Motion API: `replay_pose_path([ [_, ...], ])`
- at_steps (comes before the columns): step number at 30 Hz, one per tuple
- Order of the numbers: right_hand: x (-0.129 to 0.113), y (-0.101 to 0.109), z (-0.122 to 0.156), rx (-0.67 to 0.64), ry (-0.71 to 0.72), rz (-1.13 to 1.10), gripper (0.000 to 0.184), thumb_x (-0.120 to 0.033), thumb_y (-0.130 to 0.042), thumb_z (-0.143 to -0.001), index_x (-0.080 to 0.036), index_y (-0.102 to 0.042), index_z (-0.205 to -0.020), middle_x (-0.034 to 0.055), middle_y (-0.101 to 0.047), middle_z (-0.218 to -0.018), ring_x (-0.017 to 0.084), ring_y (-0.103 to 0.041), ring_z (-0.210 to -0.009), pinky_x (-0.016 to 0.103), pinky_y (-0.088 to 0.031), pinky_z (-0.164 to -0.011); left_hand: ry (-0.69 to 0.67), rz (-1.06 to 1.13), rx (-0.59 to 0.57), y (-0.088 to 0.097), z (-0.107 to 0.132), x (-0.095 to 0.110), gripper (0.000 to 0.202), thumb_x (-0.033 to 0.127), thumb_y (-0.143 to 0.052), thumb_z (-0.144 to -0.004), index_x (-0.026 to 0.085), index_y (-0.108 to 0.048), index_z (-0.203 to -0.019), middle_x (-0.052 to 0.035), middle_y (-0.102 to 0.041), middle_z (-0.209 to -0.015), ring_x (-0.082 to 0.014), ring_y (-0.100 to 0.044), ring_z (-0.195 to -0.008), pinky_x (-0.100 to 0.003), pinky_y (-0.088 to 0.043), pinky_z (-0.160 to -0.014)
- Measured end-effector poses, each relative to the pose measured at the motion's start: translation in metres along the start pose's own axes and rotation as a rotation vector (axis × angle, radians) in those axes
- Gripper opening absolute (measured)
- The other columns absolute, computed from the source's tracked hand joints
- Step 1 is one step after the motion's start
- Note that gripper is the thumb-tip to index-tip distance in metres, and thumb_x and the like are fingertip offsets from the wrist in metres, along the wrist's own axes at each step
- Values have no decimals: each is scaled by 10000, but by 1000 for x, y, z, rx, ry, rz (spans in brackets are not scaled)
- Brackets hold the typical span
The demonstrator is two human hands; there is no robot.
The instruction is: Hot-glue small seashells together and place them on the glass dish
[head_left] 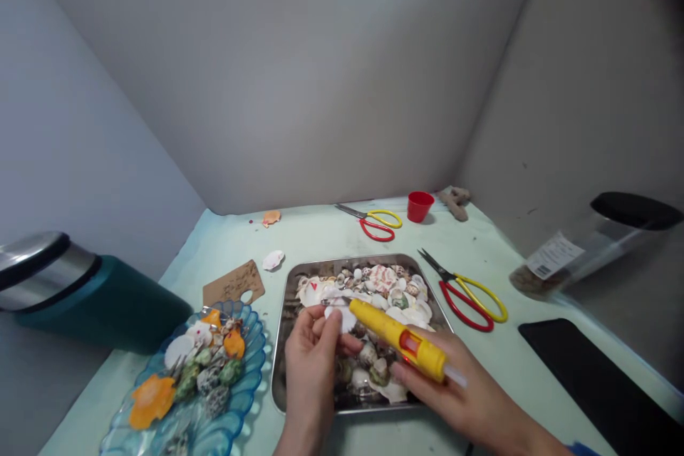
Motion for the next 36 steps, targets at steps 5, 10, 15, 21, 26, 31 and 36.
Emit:
replay_pose_path([
  [5, -26, 4, -4, -6, 133, 102, 116, -237, -553, -787, -222, -645, -857, 11, -665, -689, 179, -614, -603, 246, -504, -566, 10, 1, 0, -1, -1, 1, 328, 341, -702, -701, 173, -468, -857, 31, -629, -484, -106, -568, -423, -184, -414, -478],
  [10, -27, 6, -4, 24, 146, 136, 137, -214, -553, -777, -232, -649, -872, 15, -686, -695, 188, -635, -610, 249, -517, -556, 22, 11, 10, -1, -2, 1, 358, 350, -718, -679, 167, -480, -873, 15, -651, -521, -109, -582, -435, -186, -421, -477],
  [15, -26, 6, -3, 16, 167, 164, 158, -202, -554, -772, -231, -644, -898, 17, -695, -743, 191, -649, -648, 249, -518, -581, 24, -6, -16, -2, -1, 0, 343, 353, -698, -702, 161, -483, -887, 4, -651, -489, -109, -581, -435, -185, -421, -492],
  [21, -22, 6, -1, 17, 173, 205, 169, -198, -546, -775, -224, -640, -913, 22, -696, -770, 193, -651, -679, 254, -517, -604, 19, -10, -23, -2, 0, 0, 332, 346, -700, -702, 159, -494, -884, 8, -653, -498, -120, -596, -440, -191, -428, -494],
  [26, -22, 5, -1, 10, 169, 177, 156, -211, -540, -776, -224, -641, -895, 22, -690, -728, 194, -638, -642, 261, -513, -582, 17, 2, -18, -3, 1, 3, 338, 349, -726, -668, 161, -511, -849, 14, -649, -504, -135, -609, -444, -201, -436, -487],
  [31, -26, 5, -2, -12, 162, 132, 154, -193, -552, -770, -232, -645, -886, 14, -692, -729, 186, -637, -635, 257, -522, -582, 4, 8, -59, -3, -1, -1, 314, 343, -718, -686, 159, -529, -856, 12, -650, -504, -138, -619, -471, -206, -450, -510],
  [36, -25, 6, -2, 5, 153, 139, 144, -220, -548, -784, -225, -650, -887, 28, -691, -730, 198, -644, -660, 274, -529, -602, -5, -2, -68, -2, -1, -4, 273, 324, -700, -713, 152, -546, -859, 15, -648, -502, -132, -614, -468, -205, -451, -518],
])
Point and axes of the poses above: each hand's wrist, its own z-axis away from the middle knuckle, its own y-axis out of the back of the hand, x = y × z, the point moved 7 cm from there along -z, towards the middle knuckle
